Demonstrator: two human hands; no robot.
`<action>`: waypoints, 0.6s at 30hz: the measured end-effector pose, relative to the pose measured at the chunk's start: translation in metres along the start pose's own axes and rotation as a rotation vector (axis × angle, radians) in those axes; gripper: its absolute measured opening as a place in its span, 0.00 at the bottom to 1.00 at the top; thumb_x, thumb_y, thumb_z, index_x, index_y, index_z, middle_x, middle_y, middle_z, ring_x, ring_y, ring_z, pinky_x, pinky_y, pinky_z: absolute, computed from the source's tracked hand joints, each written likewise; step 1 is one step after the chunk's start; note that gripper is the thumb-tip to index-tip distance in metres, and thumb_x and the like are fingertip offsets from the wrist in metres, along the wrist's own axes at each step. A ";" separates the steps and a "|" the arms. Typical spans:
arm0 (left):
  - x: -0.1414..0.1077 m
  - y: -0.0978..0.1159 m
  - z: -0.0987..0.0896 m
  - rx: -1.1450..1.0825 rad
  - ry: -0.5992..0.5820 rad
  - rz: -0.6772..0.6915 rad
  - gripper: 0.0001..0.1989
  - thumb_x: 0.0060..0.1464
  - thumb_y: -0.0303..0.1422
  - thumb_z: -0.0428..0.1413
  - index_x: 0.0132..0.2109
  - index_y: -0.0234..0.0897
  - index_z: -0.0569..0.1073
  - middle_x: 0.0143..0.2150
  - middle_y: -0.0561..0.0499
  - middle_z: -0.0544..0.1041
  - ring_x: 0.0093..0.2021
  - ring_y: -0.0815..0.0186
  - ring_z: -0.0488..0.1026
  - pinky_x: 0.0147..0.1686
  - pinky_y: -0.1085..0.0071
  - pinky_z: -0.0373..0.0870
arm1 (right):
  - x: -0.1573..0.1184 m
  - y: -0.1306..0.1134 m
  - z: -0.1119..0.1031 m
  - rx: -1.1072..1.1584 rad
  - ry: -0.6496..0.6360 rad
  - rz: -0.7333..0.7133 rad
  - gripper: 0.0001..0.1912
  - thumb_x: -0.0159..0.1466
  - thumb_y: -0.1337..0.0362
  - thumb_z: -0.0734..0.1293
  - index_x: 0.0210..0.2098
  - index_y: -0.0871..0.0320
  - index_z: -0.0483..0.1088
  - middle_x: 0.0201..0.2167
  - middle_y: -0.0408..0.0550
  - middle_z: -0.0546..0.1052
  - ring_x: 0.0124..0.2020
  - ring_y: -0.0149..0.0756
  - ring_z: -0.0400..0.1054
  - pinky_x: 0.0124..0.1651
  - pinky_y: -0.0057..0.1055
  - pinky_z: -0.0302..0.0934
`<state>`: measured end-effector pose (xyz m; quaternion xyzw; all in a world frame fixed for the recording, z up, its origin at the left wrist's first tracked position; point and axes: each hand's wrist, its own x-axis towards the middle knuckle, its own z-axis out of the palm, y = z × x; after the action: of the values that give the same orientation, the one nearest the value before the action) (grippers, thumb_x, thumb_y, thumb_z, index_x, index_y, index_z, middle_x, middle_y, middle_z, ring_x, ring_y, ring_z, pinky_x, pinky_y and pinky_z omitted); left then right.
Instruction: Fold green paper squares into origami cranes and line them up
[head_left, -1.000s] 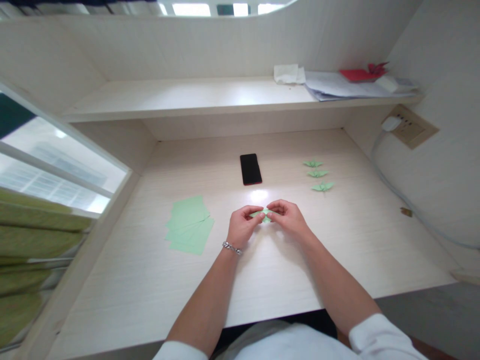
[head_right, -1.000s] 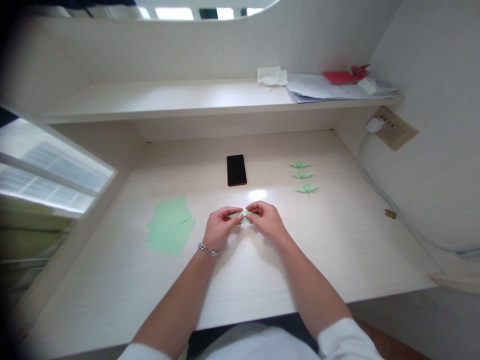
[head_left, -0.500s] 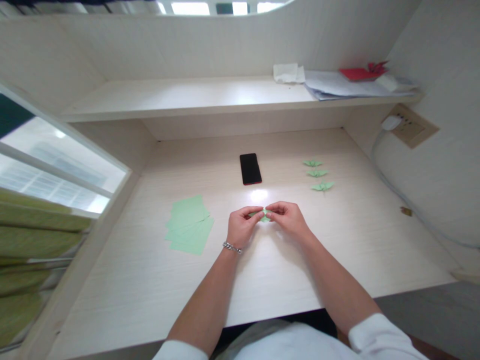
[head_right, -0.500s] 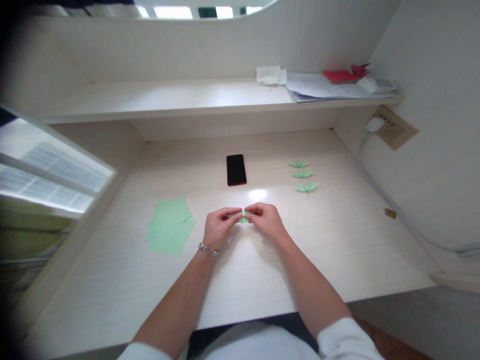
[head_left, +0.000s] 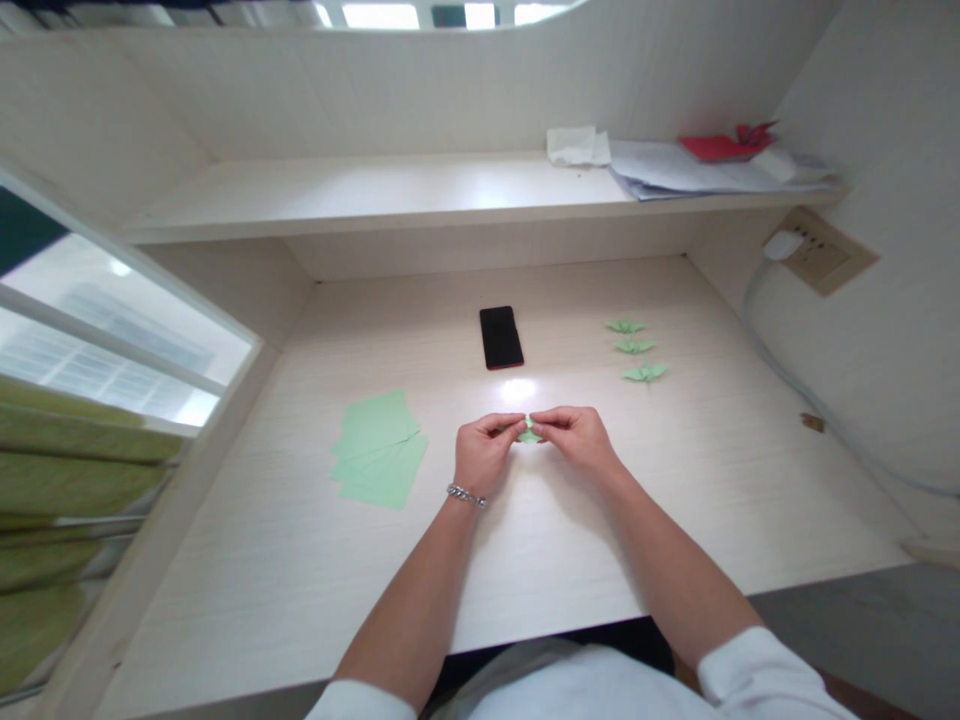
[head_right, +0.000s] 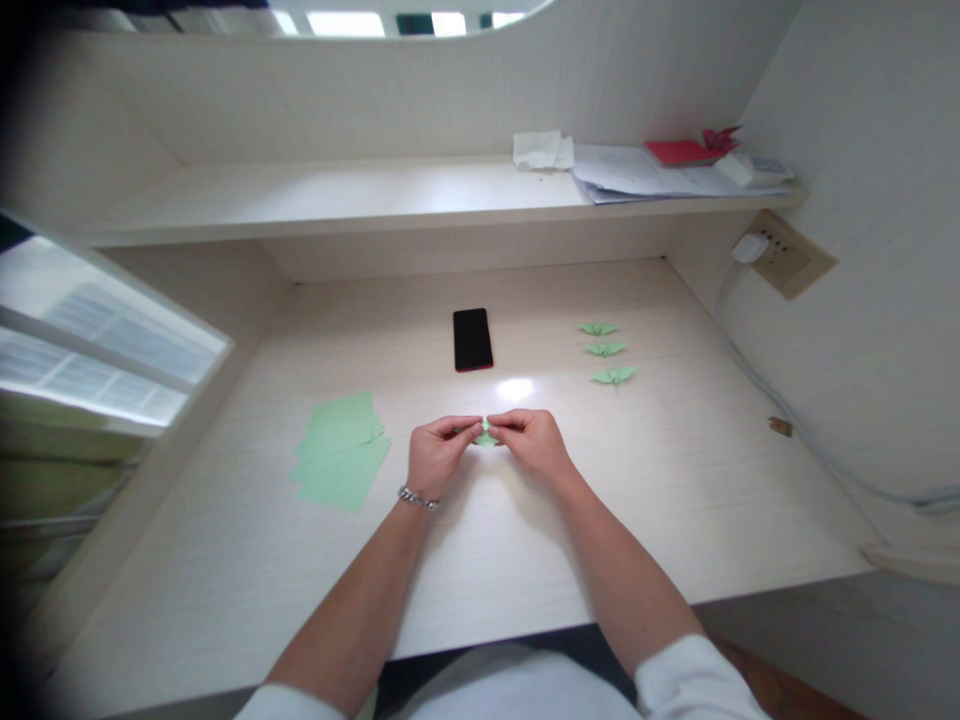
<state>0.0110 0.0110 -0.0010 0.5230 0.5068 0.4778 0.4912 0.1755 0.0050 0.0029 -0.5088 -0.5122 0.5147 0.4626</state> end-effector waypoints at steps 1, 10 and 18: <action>0.000 0.000 0.000 0.005 0.004 0.006 0.11 0.44 0.36 0.64 0.35 0.36 0.81 0.34 0.46 0.81 0.33 0.62 0.77 0.37 0.65 0.75 | 0.000 0.000 0.000 -0.001 0.003 -0.004 0.13 0.51 0.59 0.73 0.35 0.58 0.79 0.31 0.50 0.81 0.30 0.39 0.74 0.35 0.35 0.69; -0.001 0.000 0.002 0.013 0.020 0.034 0.10 0.45 0.36 0.64 0.35 0.35 0.80 0.33 0.46 0.81 0.33 0.62 0.77 0.35 0.67 0.74 | -0.001 -0.001 0.002 0.015 0.009 -0.005 0.13 0.51 0.57 0.73 0.33 0.58 0.79 0.29 0.49 0.80 0.29 0.39 0.74 0.33 0.35 0.70; 0.000 -0.005 0.004 0.021 0.027 0.026 0.13 0.45 0.37 0.64 0.37 0.35 0.79 0.36 0.45 0.80 0.33 0.63 0.76 0.34 0.69 0.72 | 0.001 0.005 0.006 0.053 0.044 -0.025 0.16 0.51 0.60 0.73 0.38 0.60 0.75 0.32 0.51 0.80 0.33 0.40 0.74 0.38 0.35 0.69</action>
<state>0.0142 0.0110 -0.0061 0.5283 0.5112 0.4859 0.4727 0.1692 0.0058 -0.0023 -0.5013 -0.4943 0.5109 0.4934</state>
